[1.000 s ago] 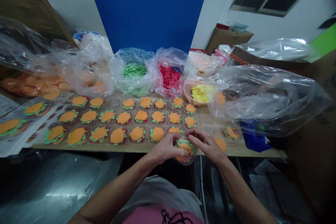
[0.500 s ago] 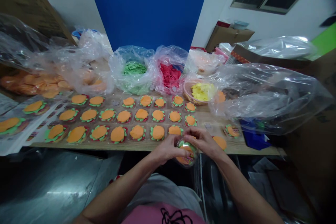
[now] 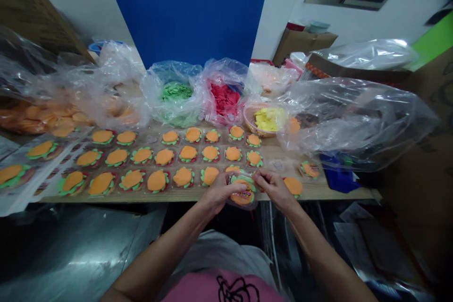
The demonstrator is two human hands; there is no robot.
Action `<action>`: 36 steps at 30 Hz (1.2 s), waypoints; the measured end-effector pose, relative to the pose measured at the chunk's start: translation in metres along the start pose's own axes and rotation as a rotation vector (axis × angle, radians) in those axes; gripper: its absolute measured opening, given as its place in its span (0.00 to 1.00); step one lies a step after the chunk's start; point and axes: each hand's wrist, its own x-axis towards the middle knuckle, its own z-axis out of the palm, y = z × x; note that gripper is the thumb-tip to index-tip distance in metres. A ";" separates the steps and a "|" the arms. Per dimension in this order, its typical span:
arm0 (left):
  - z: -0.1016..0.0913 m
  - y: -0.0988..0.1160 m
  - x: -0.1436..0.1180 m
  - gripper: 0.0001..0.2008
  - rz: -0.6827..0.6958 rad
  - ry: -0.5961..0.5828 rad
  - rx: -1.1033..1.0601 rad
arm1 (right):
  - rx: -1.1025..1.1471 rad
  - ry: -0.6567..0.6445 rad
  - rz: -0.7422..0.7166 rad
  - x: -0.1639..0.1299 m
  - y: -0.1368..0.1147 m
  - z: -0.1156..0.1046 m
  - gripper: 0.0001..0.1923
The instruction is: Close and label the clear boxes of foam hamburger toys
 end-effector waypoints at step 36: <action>0.028 -0.015 0.007 0.17 0.376 0.438 -0.205 | 0.821 0.468 0.249 -0.014 0.003 0.091 0.06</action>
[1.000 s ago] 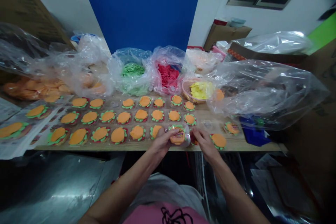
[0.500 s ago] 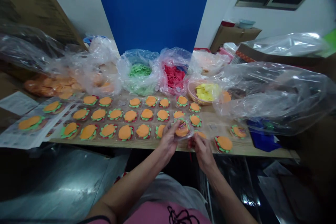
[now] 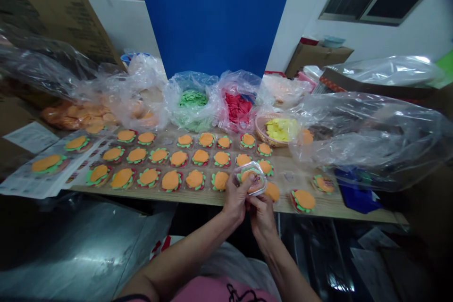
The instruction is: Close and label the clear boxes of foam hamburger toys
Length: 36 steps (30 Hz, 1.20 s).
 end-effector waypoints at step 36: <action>-0.021 0.033 -0.004 0.21 0.301 -0.726 1.232 | -0.950 -0.777 -0.358 0.020 -0.094 -0.027 0.05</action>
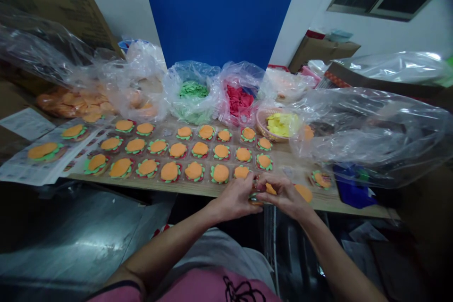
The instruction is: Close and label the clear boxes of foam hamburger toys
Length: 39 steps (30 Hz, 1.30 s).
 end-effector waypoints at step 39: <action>-0.005 -0.008 -0.001 0.29 -0.108 -0.025 -0.204 | 0.115 0.044 0.109 -0.006 0.022 0.010 0.07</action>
